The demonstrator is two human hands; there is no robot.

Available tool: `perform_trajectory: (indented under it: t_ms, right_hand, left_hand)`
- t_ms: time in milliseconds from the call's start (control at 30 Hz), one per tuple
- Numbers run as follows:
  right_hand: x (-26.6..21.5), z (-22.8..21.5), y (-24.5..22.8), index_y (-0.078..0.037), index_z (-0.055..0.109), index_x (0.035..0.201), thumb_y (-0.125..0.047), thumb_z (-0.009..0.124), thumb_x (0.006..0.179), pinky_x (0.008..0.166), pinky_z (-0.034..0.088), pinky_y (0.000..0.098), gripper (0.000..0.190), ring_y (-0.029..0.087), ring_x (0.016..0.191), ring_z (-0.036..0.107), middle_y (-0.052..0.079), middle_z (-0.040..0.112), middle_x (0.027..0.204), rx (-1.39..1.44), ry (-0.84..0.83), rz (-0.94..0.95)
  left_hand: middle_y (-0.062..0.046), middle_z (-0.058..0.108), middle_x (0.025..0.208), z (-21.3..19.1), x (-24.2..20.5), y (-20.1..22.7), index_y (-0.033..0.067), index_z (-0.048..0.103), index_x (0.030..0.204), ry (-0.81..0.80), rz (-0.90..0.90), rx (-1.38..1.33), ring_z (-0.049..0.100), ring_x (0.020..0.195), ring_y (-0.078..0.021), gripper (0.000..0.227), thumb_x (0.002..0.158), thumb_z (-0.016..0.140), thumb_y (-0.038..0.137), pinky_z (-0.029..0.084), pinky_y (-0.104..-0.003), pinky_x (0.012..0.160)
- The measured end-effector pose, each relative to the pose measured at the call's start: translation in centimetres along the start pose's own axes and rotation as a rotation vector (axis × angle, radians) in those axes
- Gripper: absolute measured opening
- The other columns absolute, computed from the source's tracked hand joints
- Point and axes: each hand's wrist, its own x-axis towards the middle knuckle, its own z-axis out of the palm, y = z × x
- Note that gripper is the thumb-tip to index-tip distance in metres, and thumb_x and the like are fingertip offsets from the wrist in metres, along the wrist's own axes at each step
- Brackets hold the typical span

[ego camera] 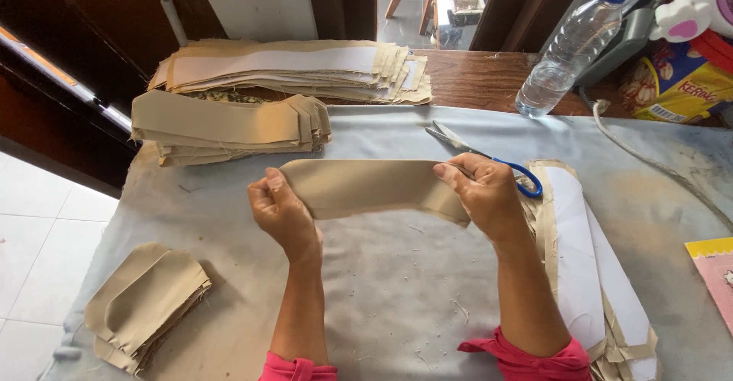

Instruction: Manually turning pre-cut fabric pieces inside out and stacking them on a work table in a factory.

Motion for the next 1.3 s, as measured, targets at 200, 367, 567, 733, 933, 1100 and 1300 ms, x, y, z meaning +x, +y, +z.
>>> perform_trajectory:
  t_ms: [200, 367, 567, 733, 933, 1100, 1300]
  right_hand:
    - [-0.6, -0.8, -0.4, -0.004, 0.069, 0.093, -0.011, 0.064, 0.087, 0.063, 0.049, 0.0288, 0.010, 0.011, 0.063, 0.052, 0.009, 0.059, 0.065, 0.254, 0.107, -0.042]
    - [-0.3, -0.9, -0.3, -0.005, 0.067, 0.094, -0.012, 0.062, 0.090, 0.037, 0.041, 0.0171, 0.010, 0.005, 0.041, 0.042, 0.008, 0.055, 0.054, 0.410, 0.252, -0.037]
    - [-0.1, -1.0, 0.6, -0.002, 0.060, 0.076, -0.011, 0.066, 0.087, 0.036, 0.037, 0.0173, 0.015, 0.008, 0.038, 0.042, 0.006, 0.047, 0.050, 0.445, 0.214, -0.021]
    - [-0.1, -1.2, 0.2, -0.003, 0.064, 0.074, -0.011, 0.061, 0.090, 0.037, 0.045, 0.0231, 0.019, 0.010, 0.039, 0.050, 0.011, 0.053, 0.048, 0.369, 0.193, -0.041]
    - [-0.4, -2.3, -1.0, -0.002, 0.065, 0.098, -0.014, 0.061, 0.089, 0.069, 0.054, 0.0260, 0.016, 0.008, 0.067, 0.055, 0.010, 0.062, 0.069, 0.498, 0.149, -0.026]
    - [-0.2, -2.2, 0.5, -0.006, 0.068, 0.091, -0.008, 0.062, 0.093, 0.060, 0.046, 0.0251, 0.007, 0.008, 0.060, 0.047, 0.008, 0.056, 0.062, 0.132, 0.367, -0.220]
    - [-1.3, -2.9, -1.7, -0.003, 0.061, 0.101, -0.004, 0.059, 0.090, 0.067, 0.051, 0.0272, 0.011, 0.009, 0.066, 0.054, 0.011, 0.063, 0.076, 0.292, 0.158, -0.112]
  left_hand:
    - [-0.004, 0.055, 0.065, 0.3, -0.6, 4.5, 0.0091, 0.052, 0.083, -0.244, -0.027, -0.067, 0.052, 0.060, -0.0069, 0.017, 0.092, 0.061, 0.021, 0.049, -0.025, 0.056]
    - [-0.006, 0.053, 0.059, 0.2, -0.7, 4.6, 0.0042, 0.059, 0.080, -0.393, -0.019, -0.011, 0.049, 0.053, -0.0079, 0.017, 0.090, 0.064, 0.016, 0.047, -0.025, 0.044]
    - [-0.009, 0.048, 0.043, -1.0, 0.4, 1.8, 0.0058, 0.052, 0.064, -0.249, 0.130, 0.181, 0.047, 0.031, -0.0133, 0.037, 0.097, 0.054, 0.023, 0.039, -0.023, 0.027]
    - [-0.007, 0.048, 0.047, -2.3, 3.1, -2.5, 0.0074, 0.051, 0.064, -0.280, 0.166, 0.128, 0.050, 0.039, -0.0118, 0.040, 0.099, 0.051, 0.027, 0.041, -0.024, 0.029]
    - [-0.008, 0.056, 0.058, -1.4, 0.3, 3.8, 0.0047, 0.061, 0.085, -0.446, 0.159, 0.029, 0.053, 0.050, -0.0119, 0.024, 0.095, 0.057, 0.026, 0.047, -0.024, 0.042]
    - [-0.011, 0.059, 0.060, -1.5, -0.1, 4.8, 0.0044, 0.064, 0.093, -0.563, 0.167, 0.051, 0.052, 0.046, -0.0131, 0.014, 0.090, 0.063, 0.018, 0.046, -0.025, 0.037]
    - [-0.015, 0.061, 0.062, -1.7, 0.4, 5.1, 0.0030, 0.064, 0.100, -0.651, -0.025, -0.030, 0.051, 0.038, -0.0125, 0.015, 0.091, 0.053, 0.008, 0.042, -0.021, 0.027]
